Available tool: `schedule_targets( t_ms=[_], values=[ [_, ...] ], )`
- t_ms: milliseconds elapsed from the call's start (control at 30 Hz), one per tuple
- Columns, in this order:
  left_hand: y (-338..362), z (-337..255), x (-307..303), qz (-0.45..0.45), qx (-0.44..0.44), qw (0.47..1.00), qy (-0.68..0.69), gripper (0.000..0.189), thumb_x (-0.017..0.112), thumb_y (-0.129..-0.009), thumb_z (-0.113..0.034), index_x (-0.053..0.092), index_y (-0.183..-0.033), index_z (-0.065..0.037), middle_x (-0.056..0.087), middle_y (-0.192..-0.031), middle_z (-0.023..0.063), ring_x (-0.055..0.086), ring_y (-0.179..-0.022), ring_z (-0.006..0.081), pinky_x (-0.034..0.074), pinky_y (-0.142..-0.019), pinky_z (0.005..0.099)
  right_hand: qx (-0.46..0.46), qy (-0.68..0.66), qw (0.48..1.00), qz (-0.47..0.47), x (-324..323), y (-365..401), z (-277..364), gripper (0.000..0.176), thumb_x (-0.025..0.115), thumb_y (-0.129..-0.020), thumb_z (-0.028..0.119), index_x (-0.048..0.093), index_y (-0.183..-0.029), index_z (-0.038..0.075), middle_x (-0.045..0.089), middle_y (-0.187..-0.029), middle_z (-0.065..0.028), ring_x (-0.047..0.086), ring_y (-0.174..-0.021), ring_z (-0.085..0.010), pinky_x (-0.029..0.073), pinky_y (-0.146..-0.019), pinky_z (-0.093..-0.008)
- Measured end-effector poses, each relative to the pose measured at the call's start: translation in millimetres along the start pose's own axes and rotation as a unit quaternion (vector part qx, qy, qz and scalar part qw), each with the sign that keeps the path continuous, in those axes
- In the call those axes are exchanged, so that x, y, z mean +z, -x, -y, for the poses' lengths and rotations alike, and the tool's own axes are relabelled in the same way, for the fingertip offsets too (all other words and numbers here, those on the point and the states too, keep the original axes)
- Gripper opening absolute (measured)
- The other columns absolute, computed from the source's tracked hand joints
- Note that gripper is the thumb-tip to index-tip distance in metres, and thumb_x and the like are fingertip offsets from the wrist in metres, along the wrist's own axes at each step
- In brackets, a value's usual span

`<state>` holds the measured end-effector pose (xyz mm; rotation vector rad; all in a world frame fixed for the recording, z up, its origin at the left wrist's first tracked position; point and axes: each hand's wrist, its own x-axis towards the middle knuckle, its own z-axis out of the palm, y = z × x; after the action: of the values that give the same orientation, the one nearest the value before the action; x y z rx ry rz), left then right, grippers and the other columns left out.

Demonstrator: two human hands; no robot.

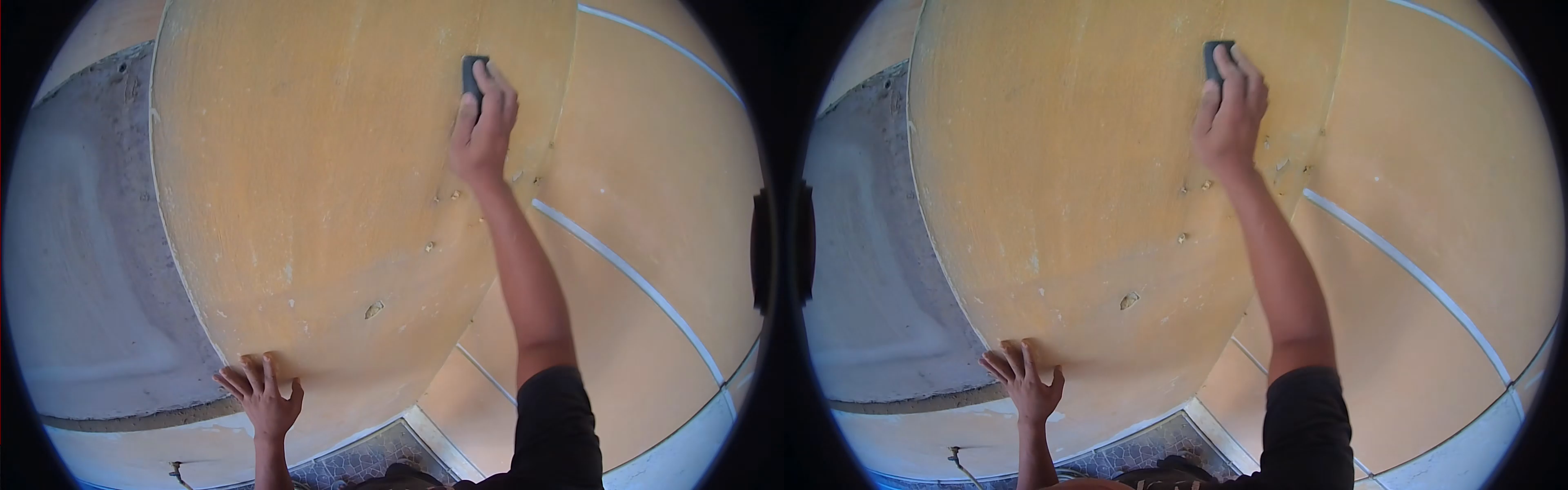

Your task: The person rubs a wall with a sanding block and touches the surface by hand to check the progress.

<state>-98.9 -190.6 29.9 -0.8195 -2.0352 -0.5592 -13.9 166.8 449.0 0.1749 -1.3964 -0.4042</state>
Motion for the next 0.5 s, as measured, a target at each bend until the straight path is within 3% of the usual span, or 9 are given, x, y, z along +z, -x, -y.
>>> schedule_targets(
  t_ms=[67,133,200,233,300,400,500],
  values=[
    [-4,-8,-2,-0.002,-0.017,1.000,0.004,0.100,0.078,-0.084,-0.042,0.027,-0.166,-0.014,0.005,-0.175,0.0248,-0.013,-0.155,0.0599,-0.004,-0.120,0.0788,0.030,0.028,0.999,-0.012,2,-26,-47,0.044,0.055,-0.103,0.014,0.056,-0.146,0.005,0.053,-0.147,-0.0204,0.050,-0.132,-0.0400,0.036,-0.113,-0.0502],
    [-20,-19,-13,-0.001,-0.032,0.999,0.009,0.099,0.078,-0.085,-0.042,0.028,-0.166,-0.017,0.005,-0.175,0.0244,-0.013,-0.155,0.0594,-0.006,-0.120,0.0783,0.063,0.059,0.996,-0.021,2,-34,-55,0.044,0.056,-0.103,0.014,0.055,-0.146,0.006,0.053,-0.146,-0.0202,0.050,-0.131,-0.0395,0.036,-0.113,-0.0509],
    [-57,-28,-33,-0.033,-0.030,0.999,0.022,0.089,0.076,-0.086,-0.044,0.037,-0.164,-0.026,0.011,-0.173,0.0268,-0.008,-0.158,0.0559,-0.011,-0.119,0.0778,0.196,0.098,0.975,-0.037,10,-43,-41,0.043,0.057,-0.102,0.015,0.055,-0.145,0.006,0.054,-0.144,-0.0196,0.050,-0.130,-0.0382,0.037,-0.110,-0.0524],
    [-78,-28,-43,-0.049,-0.011,0.999,0.022,0.086,0.075,-0.088,-0.045,0.039,-0.164,-0.028,0.013,-0.174,0.0239,-0.005,-0.159,0.0515,-0.011,-0.121,0.0752,0.195,0.097,0.975,-0.033,14,-35,-23,0.043,0.057,-0.102,0.015,0.055,-0.145,0.006,0.054,-0.144,-0.0196,0.050,-0.130,-0.0382,0.037,-0.110,-0.0524],
    [-126,-25,-65,-0.082,0.020,0.996,0.014,0.080,0.074,-0.091,-0.047,0.042,-0.162,-0.031,0.018,-0.175,0.0177,0.002,-0.162,0.0439,-0.010,-0.125,0.0699,-0.012,0.018,1.000,-0.022,11,-11,20,0.039,0.059,-0.102,0.016,0.057,-0.141,0.007,0.054,-0.144,-0.0201,0.051,-0.129,-0.0378,0.037,-0.109,-0.0540],
    [-189,-20,-100,-0.121,0.059,0.991,0.002,0.079,0.073,-0.090,-0.055,0.044,-0.160,-0.034,0.027,-0.174,0.0082,0.013,-0.163,0.0353,-0.007,-0.128,0.0649,-0.008,0.014,1.000,-0.019,8,-20,-17,0.035,0.059,-0.102,0.015,0.059,-0.135,0.008,0.055,-0.143,-0.0201,0.050,-0.130,-0.0374,0.037,-0.109,-0.0538],
    [-231,-19,-127,-0.136,0.104,0.984,-0.047,0.084,0.076,-0.086,-0.056,0.045,-0.160,-0.030,0.030,-0.173,0.0066,0.018,-0.162,0.0325,-0.001,-0.130,0.0623,0.044,0.081,0.995,-0.027,5,-35,-64,0.036,0.059,-0.102,0.014,0.056,-0.138,0.008,0.053,-0.141,-0.0219,0.049,-0.127,-0.0403,0.037,-0.109,-0.0532]
  ],
)
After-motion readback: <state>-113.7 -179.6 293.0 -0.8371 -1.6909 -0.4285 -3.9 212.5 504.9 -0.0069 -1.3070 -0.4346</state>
